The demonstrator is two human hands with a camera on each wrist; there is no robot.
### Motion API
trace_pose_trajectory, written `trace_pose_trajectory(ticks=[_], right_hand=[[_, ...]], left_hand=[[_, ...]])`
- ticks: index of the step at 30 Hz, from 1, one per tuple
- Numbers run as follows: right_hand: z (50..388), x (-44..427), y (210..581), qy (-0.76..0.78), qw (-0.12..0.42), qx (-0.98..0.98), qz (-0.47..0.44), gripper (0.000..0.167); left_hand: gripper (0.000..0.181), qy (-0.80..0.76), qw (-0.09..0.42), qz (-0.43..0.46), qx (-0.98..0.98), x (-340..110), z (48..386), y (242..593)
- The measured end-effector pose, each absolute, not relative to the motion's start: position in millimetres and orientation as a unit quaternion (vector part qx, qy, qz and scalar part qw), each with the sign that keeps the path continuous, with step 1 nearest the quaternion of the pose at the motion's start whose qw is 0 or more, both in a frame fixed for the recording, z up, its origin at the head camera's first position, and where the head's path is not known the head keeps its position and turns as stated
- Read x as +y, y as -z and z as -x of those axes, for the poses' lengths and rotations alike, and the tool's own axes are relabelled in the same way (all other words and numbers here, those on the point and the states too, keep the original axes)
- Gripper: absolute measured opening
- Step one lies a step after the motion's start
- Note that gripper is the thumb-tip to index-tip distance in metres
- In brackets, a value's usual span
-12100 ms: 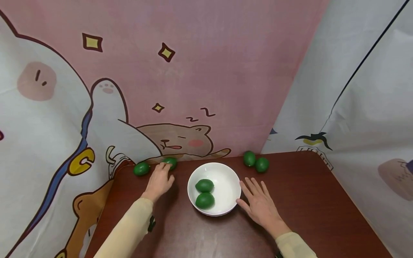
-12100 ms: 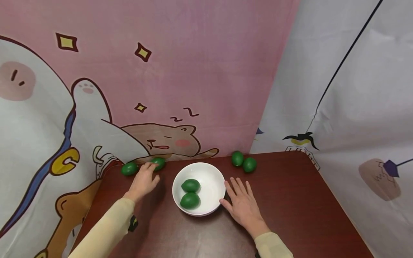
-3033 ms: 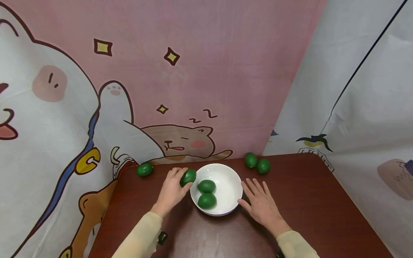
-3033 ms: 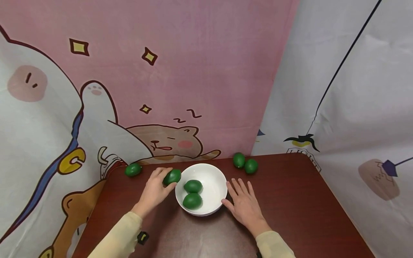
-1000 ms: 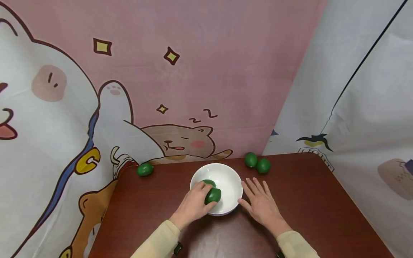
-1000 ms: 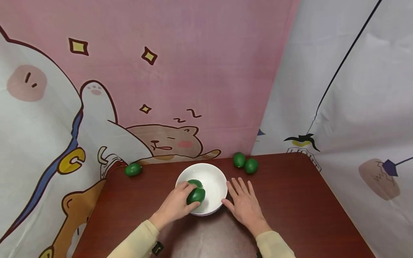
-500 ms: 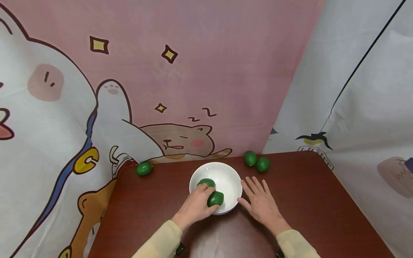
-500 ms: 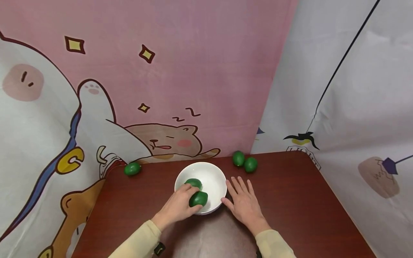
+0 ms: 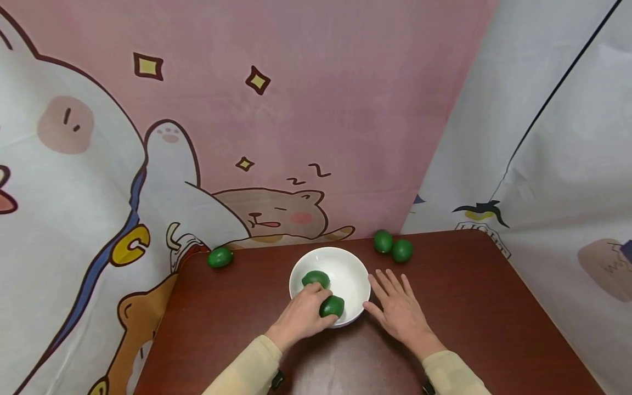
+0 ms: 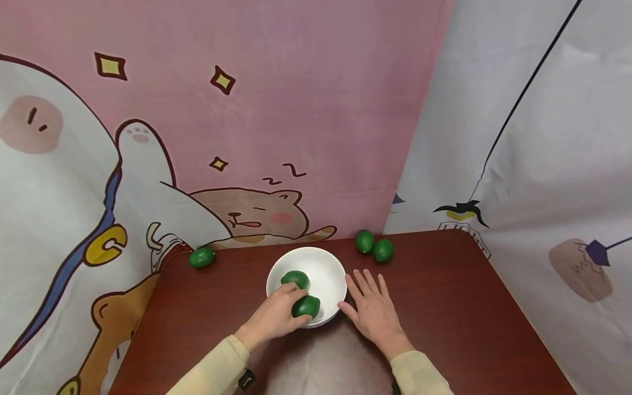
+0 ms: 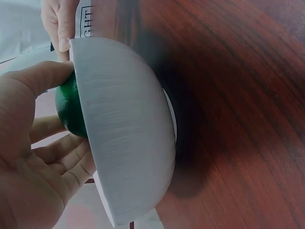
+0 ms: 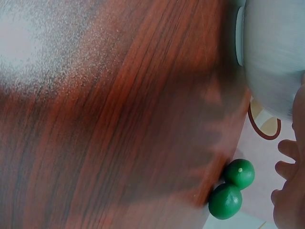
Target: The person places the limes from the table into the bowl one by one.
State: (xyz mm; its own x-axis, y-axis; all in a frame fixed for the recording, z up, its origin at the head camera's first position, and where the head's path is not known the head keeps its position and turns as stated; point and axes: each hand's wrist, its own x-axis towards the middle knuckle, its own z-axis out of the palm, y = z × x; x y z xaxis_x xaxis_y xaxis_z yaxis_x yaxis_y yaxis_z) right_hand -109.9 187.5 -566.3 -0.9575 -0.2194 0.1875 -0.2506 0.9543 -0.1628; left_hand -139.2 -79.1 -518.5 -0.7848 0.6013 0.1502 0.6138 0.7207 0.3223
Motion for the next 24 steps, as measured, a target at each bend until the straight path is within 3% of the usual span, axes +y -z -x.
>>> trace_pose_trajectory(ticks=[24], right_hand=[[109.7, 187.2, 566.7, -0.097, 0.081, -0.985, -0.116, 0.073]], left_hand=[[0.034, 0.163, -0.019, 0.338, -0.927, -71.7, 148.4, 523.9]])
